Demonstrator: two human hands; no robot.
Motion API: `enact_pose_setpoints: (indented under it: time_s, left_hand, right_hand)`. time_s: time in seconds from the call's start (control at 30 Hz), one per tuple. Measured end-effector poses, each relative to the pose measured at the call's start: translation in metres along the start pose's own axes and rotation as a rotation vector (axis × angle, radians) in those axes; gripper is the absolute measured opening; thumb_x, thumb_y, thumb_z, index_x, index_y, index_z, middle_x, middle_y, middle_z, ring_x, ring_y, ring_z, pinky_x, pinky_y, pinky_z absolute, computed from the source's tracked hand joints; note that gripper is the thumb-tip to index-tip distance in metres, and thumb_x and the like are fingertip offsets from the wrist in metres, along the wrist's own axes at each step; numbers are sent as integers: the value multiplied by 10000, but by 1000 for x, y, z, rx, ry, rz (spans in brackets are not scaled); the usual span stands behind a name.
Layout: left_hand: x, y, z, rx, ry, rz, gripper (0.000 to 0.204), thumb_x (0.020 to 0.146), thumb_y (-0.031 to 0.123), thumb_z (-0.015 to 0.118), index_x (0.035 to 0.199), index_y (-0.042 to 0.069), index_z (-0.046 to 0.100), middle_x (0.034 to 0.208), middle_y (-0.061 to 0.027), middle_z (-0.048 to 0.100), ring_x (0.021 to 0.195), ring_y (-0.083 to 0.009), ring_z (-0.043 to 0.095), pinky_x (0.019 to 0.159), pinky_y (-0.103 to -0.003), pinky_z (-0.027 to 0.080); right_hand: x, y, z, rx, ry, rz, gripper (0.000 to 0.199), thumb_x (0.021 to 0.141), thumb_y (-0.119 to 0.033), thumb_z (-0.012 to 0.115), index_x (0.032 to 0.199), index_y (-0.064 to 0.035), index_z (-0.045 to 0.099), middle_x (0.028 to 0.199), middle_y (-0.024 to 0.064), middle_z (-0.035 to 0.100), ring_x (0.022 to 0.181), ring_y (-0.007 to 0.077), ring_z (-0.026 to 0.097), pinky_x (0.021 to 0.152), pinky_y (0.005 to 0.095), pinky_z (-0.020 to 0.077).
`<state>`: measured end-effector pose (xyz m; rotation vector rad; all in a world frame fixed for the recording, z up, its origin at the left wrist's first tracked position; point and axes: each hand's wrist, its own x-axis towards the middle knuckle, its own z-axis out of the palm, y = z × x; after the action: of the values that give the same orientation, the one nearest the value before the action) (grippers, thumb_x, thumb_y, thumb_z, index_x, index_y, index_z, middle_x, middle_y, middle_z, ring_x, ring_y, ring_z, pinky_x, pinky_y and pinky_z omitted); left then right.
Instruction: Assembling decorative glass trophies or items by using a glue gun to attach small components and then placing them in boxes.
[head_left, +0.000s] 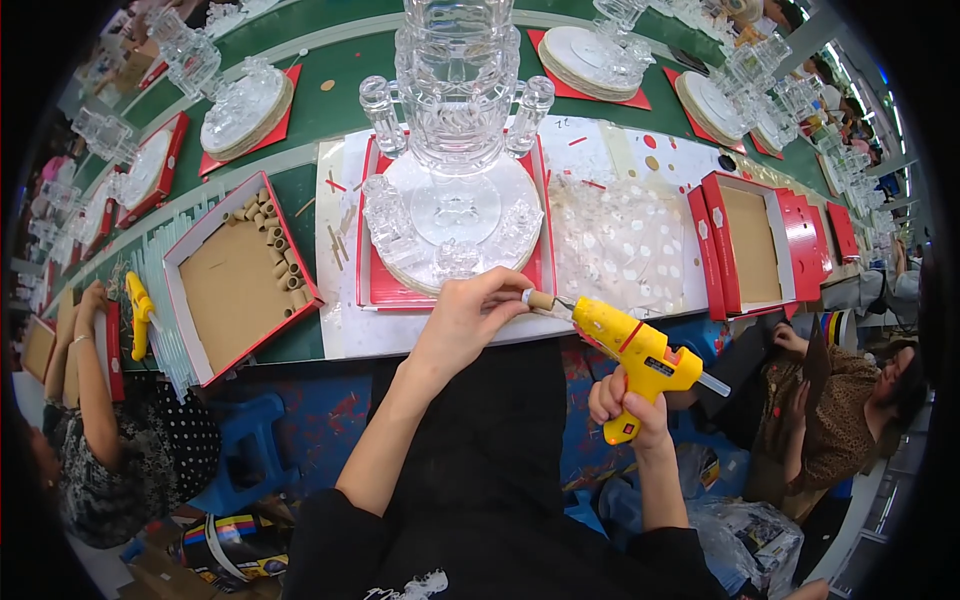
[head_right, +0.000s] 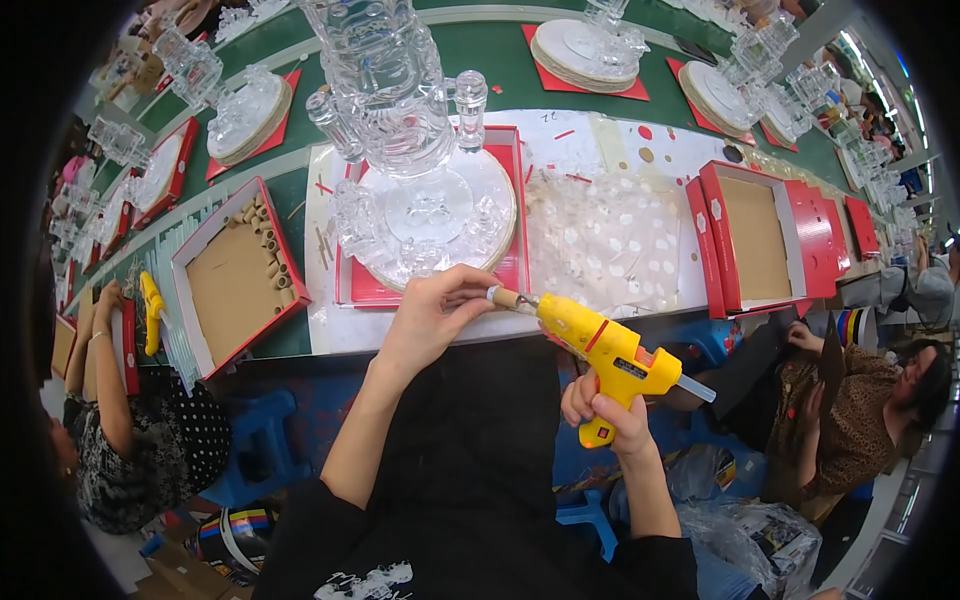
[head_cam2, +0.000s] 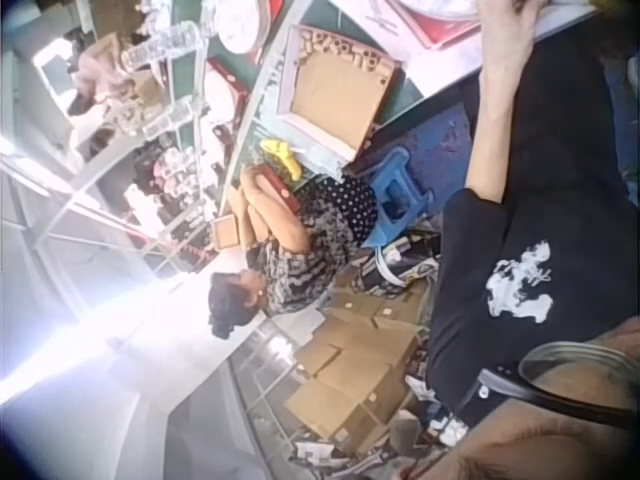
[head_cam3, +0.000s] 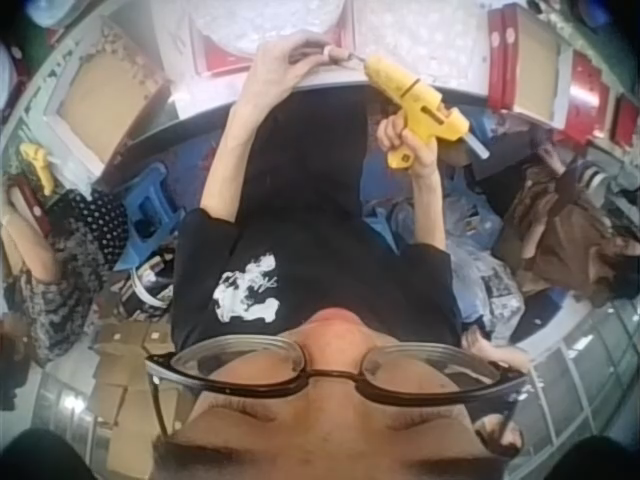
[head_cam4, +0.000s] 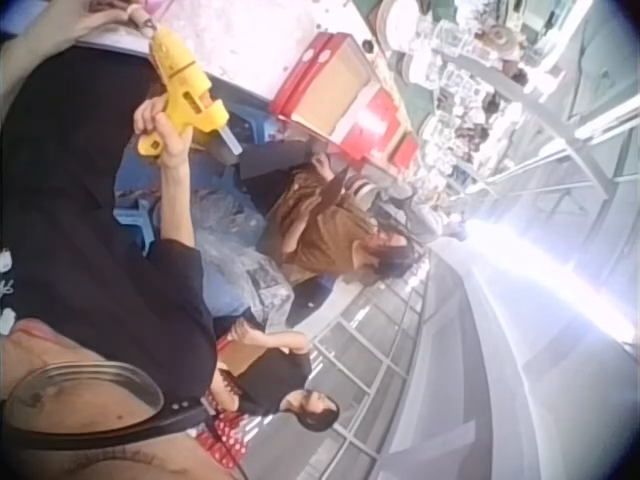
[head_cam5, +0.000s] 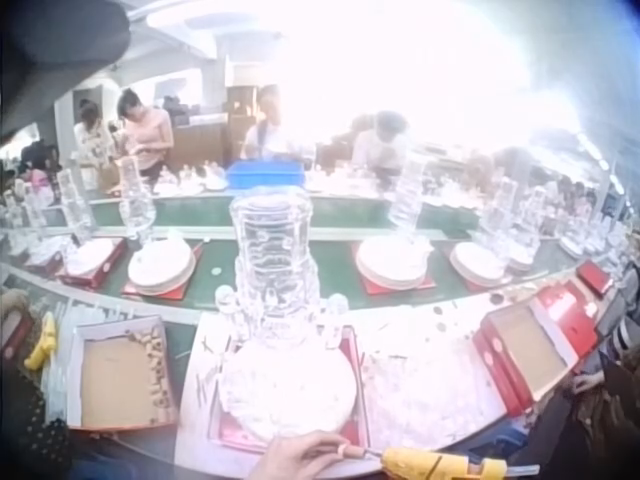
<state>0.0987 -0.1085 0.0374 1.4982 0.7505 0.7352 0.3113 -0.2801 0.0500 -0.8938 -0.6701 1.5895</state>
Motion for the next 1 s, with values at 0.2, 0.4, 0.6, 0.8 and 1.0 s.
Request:
enact_pose_setpoints:
  time_s: [0.2,0.4,0.6,0.8,1.0]
  left_hand:
    - [0,0,0,-10,-2,-4,228,840,-42,650,1066,-24,630,992,-106,686,952,-176,673,867,-294,541]
    - [0,0,0,-15,-1,-4,228,838,-45,650,1065,-26,630,997,-108,685,956,-178,672,868,-297,542]
    - [1,-1,0,-15,-3,-9,228,838,-45,649,1064,-26,630,1000,-109,684,954,-178,672,867,-295,542]
    - [1,-2,0,-9,-1,-4,226,839,-47,646,1063,-30,629,1001,-109,685,950,-177,673,865,-293,540]
    - [1,-2,1,0,4,7,222,839,-44,647,1060,-32,628,994,-110,687,948,-178,673,862,-292,542]
  right_hand:
    - [-1,0,-2,7,-1,16,250,835,-263,647,806,-81,478,638,42,462,633,169,499,576,285,426]
    - [-1,0,-1,8,7,25,249,836,-261,646,798,-83,476,631,38,455,628,168,496,570,282,424]
    - [-4,1,-2,-8,24,40,252,836,-268,645,793,-88,474,630,33,453,618,157,492,569,277,423]
    - [-5,1,-1,-17,25,49,251,835,-272,646,793,-89,479,629,30,455,620,154,499,567,274,426]
    - [-8,0,0,-22,25,63,249,834,-279,646,792,-92,488,632,32,479,621,150,522,572,274,446]
